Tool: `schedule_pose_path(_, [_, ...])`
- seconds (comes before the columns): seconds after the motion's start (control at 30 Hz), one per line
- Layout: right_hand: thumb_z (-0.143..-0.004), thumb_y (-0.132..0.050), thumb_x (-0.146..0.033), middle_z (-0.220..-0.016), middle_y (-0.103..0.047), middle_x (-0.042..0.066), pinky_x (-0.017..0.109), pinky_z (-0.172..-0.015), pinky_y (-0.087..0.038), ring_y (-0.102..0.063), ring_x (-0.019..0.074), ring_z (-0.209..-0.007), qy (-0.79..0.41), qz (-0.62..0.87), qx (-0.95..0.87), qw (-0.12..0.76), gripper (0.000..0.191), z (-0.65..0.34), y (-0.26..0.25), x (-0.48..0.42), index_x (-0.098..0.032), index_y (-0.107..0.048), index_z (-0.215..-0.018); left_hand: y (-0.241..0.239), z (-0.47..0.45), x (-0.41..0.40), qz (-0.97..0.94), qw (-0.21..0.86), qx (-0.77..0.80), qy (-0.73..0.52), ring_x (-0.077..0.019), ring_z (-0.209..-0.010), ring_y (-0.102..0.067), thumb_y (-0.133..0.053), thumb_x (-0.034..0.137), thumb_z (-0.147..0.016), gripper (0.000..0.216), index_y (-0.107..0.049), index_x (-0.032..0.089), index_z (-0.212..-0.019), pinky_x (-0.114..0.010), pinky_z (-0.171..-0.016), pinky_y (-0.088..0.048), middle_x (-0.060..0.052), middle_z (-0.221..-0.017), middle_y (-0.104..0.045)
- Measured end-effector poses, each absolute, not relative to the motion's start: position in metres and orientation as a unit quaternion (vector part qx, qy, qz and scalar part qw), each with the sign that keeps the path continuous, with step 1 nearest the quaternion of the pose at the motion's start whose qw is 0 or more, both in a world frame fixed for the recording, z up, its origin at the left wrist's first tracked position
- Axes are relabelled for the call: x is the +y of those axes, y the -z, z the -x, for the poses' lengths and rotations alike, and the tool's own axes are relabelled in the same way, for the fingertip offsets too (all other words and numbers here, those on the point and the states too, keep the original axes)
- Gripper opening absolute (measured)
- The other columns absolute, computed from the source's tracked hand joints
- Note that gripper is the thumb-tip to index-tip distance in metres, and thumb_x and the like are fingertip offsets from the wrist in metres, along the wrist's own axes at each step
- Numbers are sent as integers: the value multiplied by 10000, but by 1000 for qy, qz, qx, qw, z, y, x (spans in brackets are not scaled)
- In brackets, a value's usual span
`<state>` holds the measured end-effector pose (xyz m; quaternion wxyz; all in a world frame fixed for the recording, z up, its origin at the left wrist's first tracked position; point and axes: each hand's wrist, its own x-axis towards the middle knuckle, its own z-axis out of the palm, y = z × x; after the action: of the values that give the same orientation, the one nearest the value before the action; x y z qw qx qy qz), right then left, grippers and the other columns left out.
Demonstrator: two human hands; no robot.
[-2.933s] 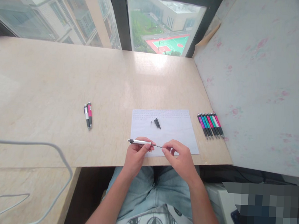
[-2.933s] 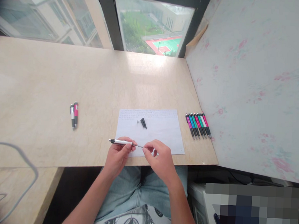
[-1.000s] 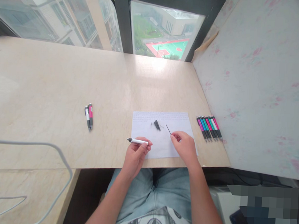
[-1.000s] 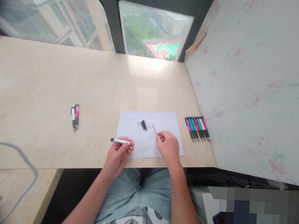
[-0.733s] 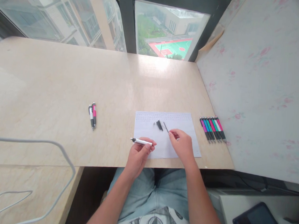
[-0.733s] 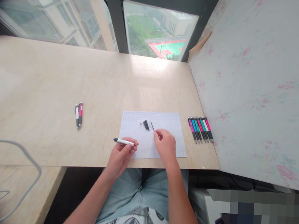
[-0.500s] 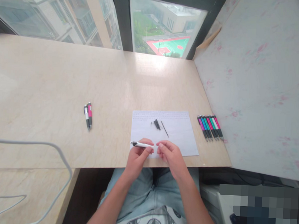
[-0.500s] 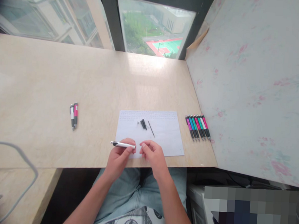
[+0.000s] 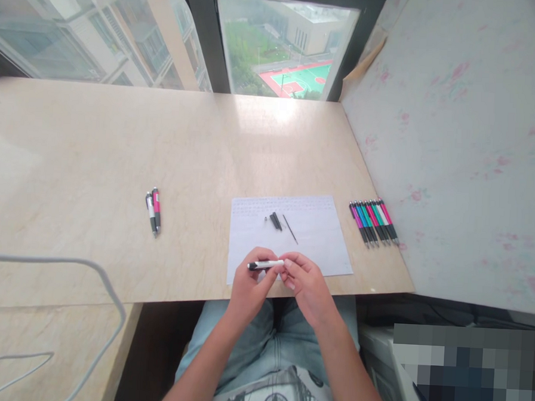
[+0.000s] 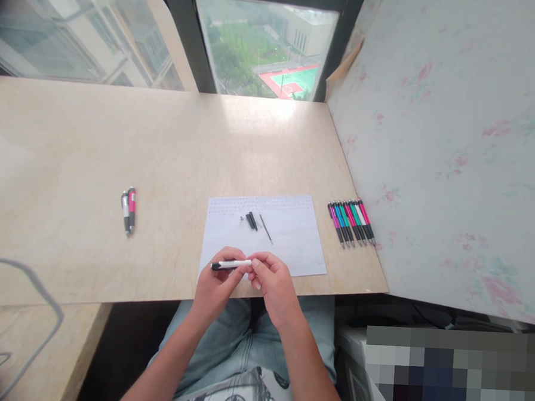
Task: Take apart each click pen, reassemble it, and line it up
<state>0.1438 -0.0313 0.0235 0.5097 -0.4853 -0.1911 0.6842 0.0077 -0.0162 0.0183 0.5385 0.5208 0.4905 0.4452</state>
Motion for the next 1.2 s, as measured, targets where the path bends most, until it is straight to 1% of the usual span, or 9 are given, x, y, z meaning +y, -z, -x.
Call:
schedule_pose_path(0.2, [-795,-728,-339,-761,-647,9,240,-560,-387,-534,126,-663,-664,498,-221,512,169,-144,-20,-35,-199,-696,-885,-20,-7,-15,-456,574,512,-448,-179,-765,-606,-741,308,-803,139,-674,191,-838,-277,-704,-456,-23,-809,-668])
schedule_pose_path(0.33, [-790,-729,-382,-754,-676,20,264,-577,-435,-572,143,-651,-607,555,-286,492,220,-153,-16,-30,-198,-683,-901,-18,-4,-14,-419,570,523,-475,-175,-773,-597,-769,306,-775,162,-685,187,-847,-275,-709,-456,-25,-826,-670])
schedule_pose_path(0.5, [-823,-669,-395,-830,-716,65,332,-672,-513,-670,213,-767,-404,676,-438,433,221,-179,-10,-3,-192,-690,-909,-15,-1,-14,-432,587,496,-472,-183,-794,-594,-769,324,-774,170,-686,182,-817,-285,-716,-455,-42,-838,-667])
schedule_pose_path(0.6, [-859,-584,-329,-890,-726,80,363,-717,-505,-655,216,-768,-273,698,-545,376,183,-188,-7,19,-196,-704,-898,-15,0,-13,-425,596,489,-474,-182,-782,-587,-766,337,-776,177,-686,183,-809,-289,-712,-453,-43,-830,-661])
schedule_pose_path(0.7, [-855,-551,-273,-902,-721,83,377,-756,-487,-615,202,-725,-203,691,-607,336,183,-188,-5,37,-193,-713,-886,-16,0,-13,-408,602,489,-482,-177,-769,-576,-774,349,-765,191,-687,184,-805,-287,-707,-446,-39,-820,-657])
schedule_pose_path(0.87, [-839,-537,-226,-903,-704,79,365,-759,-473,-594,204,-734,-189,677,-639,312,207,-180,-3,43,-188,-711,-944,-14,3,-12,-399,617,477,-482,-173,-765,-561,-772,343,-763,192,-678,180,-803,-276,-673,-423,-37,-817,-650])
schedule_pose_path(1.03, [-842,-545,-245,-900,-699,69,362,-738,-480,-557,175,-648,-212,678,-622,330,214,-181,-8,27,-184,-708,-967,-11,4,-12,-399,625,474,-475,-169,-758,-553,-762,328,-772,176,-678,181,-819,-274,-666,-417,-35,-828,-652])
schedule_pose_path(1.13, [-856,-564,-300,-914,-703,75,347,-700,-485,-596,193,-718,-276,684,-575,354,214,-181,-15,11,-184,-710,-961,-10,5,-11,-397,630,465,-478,-171,-780,-561,-755,313,-782,162,-674,180,-829,-273,-683,-421,-37,-846,-654])
schedule_pose_path(1.2, [-855,-597,-345,-889,-702,69,329,-669,-484,-614,201,-753,-357,678,-525,371,221,-176,-18,0,-188,-710,-962,-10,5,-11,-397,634,458,-480,-169,-790,-567,-748,299,-791,151,-667,182,-844,-273,-701,-430,-36,-857,-655])
